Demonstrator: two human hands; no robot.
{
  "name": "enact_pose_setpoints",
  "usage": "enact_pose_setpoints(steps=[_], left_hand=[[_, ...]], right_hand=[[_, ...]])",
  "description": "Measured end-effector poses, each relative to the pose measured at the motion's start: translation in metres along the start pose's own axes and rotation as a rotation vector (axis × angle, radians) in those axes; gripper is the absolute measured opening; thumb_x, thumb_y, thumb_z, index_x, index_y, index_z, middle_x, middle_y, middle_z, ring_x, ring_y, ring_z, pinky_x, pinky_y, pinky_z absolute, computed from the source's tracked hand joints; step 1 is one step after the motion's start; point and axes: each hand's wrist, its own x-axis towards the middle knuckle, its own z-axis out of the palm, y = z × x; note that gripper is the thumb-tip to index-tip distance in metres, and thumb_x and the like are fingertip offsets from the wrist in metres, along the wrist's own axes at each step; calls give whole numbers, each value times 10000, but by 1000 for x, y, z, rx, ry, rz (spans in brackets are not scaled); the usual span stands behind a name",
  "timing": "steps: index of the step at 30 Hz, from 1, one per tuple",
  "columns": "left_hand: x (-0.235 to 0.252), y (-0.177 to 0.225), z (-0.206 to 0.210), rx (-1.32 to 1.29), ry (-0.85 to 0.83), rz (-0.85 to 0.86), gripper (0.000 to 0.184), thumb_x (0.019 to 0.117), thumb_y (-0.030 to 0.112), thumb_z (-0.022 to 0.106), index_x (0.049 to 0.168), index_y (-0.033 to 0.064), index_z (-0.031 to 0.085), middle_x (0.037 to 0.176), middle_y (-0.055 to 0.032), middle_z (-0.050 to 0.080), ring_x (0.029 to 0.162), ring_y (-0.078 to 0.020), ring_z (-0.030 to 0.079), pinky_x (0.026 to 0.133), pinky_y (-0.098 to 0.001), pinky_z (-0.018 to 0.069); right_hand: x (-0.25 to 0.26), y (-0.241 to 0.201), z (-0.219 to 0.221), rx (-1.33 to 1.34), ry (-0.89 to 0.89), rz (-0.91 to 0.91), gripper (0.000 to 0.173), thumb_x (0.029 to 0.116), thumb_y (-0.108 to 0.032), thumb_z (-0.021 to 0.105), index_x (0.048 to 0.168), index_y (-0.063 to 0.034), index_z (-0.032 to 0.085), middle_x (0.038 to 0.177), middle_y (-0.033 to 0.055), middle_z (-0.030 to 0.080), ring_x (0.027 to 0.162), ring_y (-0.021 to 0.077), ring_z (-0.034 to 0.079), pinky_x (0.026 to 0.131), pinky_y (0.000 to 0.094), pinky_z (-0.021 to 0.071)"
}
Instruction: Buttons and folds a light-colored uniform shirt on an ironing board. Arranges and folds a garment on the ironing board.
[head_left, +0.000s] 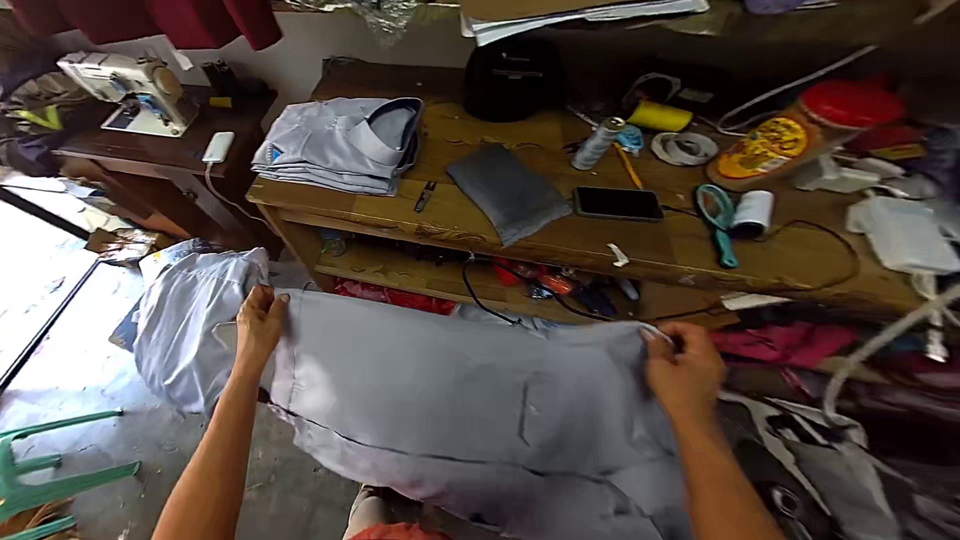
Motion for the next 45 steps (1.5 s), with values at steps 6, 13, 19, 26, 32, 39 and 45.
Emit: enact_pose_setpoints(steps=[6, 13, 19, 26, 32, 39, 45], left_hand=[[7, -57, 40, 102, -202, -207, 596, 992, 190, 654, 1484, -35, 403, 1235, -246, 672, 1110, -328, 687, 990, -500, 547], [-60, -59, 10, 436, -261, -396, 803, 822, 488, 830, 1306, -100, 576, 1278, -364, 601, 1244, -546, 546, 1043, -728, 391], [-53, -48, 24, 494, -447, -317, 375, 926, 253, 746, 1076, -86, 693, 1095, -333, 669, 1116, -507, 621, 970, -701, 449], [-53, -34, 4, -210, -329, -527, 665, 844, 26, 805, 1422, -12, 479, 1216, -254, 645, 991, -303, 692, 846, -490, 594], [42, 92, -50, -281, -290, -204, 668, 929, 45, 698, 1515, 69, 378, 1250, -128, 610, 936, -141, 664, 792, -357, 593], [67, 179, -108, -374, -226, -45, 616, 975, 85, 655, 1507, 260, 398, 1253, -33, 620, 922, -129, 693, 745, -377, 621], [-13, 42, -68, -246, -364, 11, 859, 857, 120, 777, 1590, 113, 328, 1497, -112, 535, 1239, -155, 629, 1014, -358, 564]], right_hand=[[6, 28, 29, -201, -354, 301, 368, 1014, -28, 505, 1366, 58, 572, 1312, 302, 614, 1249, 446, 585, 1081, 581, 440], [-30, 46, 4, -388, -685, 520, 607, 923, -414, 735, 1226, 100, 625, 1296, 365, 583, 1275, 523, 531, 1042, 685, 413], [-40, 42, 2, -370, -670, 510, 445, 958, -293, 699, 1187, 85, 649, 1288, 349, 589, 1282, 512, 521, 1024, 712, 393], [-51, 50, -18, 250, -242, 639, 428, 881, -65, 760, 1254, 49, 584, 1076, 238, 652, 912, 277, 633, 825, 484, 529], [53, -21, -128, 412, -55, 491, 304, 994, -117, 633, 1282, -70, 547, 922, 31, 611, 702, 77, 564, 639, 307, 514], [82, -77, -236, 519, 146, 160, 260, 931, -113, 657, 1130, -245, 555, 828, -173, 645, 700, -52, 632, 657, 178, 567], [-57, 2, -170, 361, -33, 273, 413, 904, -109, 681, 1286, -45, 536, 980, -21, 619, 811, -3, 607, 764, 226, 556]])
